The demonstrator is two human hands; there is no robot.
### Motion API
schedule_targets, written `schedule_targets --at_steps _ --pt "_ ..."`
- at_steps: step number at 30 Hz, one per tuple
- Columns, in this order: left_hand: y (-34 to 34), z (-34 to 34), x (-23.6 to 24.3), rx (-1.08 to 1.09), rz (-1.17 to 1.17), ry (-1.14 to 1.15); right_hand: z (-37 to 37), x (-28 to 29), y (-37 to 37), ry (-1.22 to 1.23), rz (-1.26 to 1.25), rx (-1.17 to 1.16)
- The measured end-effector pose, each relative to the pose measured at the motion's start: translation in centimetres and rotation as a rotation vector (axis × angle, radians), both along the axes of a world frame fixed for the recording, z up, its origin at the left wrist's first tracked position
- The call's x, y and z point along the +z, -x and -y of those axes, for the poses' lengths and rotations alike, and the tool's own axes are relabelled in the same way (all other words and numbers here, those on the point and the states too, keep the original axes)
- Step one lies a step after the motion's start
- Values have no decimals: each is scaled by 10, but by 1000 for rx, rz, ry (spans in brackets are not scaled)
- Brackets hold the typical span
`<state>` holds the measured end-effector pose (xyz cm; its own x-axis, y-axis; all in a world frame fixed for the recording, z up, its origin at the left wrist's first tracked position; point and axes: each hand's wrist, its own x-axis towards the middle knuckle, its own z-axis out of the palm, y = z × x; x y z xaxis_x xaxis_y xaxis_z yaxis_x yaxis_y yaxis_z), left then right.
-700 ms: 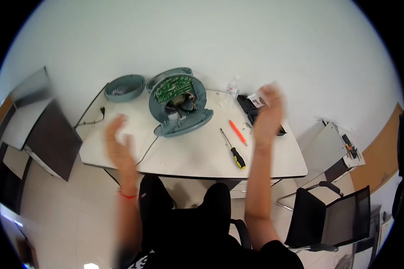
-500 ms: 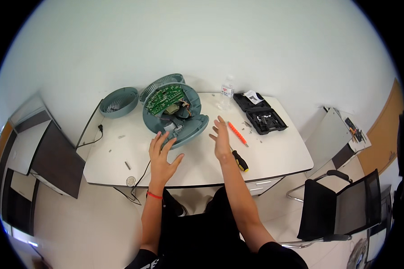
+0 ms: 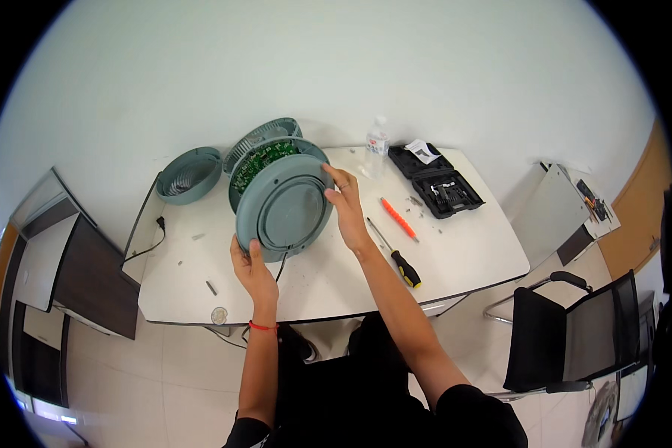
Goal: The person disassembles a teal-colored fan, removes the back cover, and uses a screwdriver to adjust components on the internal circuit board. They then reattach the back cover and secure it with screws.
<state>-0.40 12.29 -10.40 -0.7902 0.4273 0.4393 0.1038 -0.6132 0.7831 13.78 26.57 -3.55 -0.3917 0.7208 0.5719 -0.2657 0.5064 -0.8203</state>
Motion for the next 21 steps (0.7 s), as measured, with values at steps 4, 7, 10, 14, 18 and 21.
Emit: schedule_targets --at_steps 4,7,10,14,18,21 --pt "-1 -7 3 -94 155 -122 -20 -19 4 42 -26 -76" --pt "2 -16 -8 -138 173 -153 -35 -46 9 163 18 -122" --pt "-6 -24 -6 -131 211 -148 -40 -65 10 241 75 -92" --pt "-3 -33 -12 -76 205 -94 -20 -52 10 114 142 -317" --pt "5 -37 -29 84 122 158 -5 -31 12 -17 142 -416" --pt "7 -26 -28 207 -51 427 -5 -30 12 -153 123 -495"
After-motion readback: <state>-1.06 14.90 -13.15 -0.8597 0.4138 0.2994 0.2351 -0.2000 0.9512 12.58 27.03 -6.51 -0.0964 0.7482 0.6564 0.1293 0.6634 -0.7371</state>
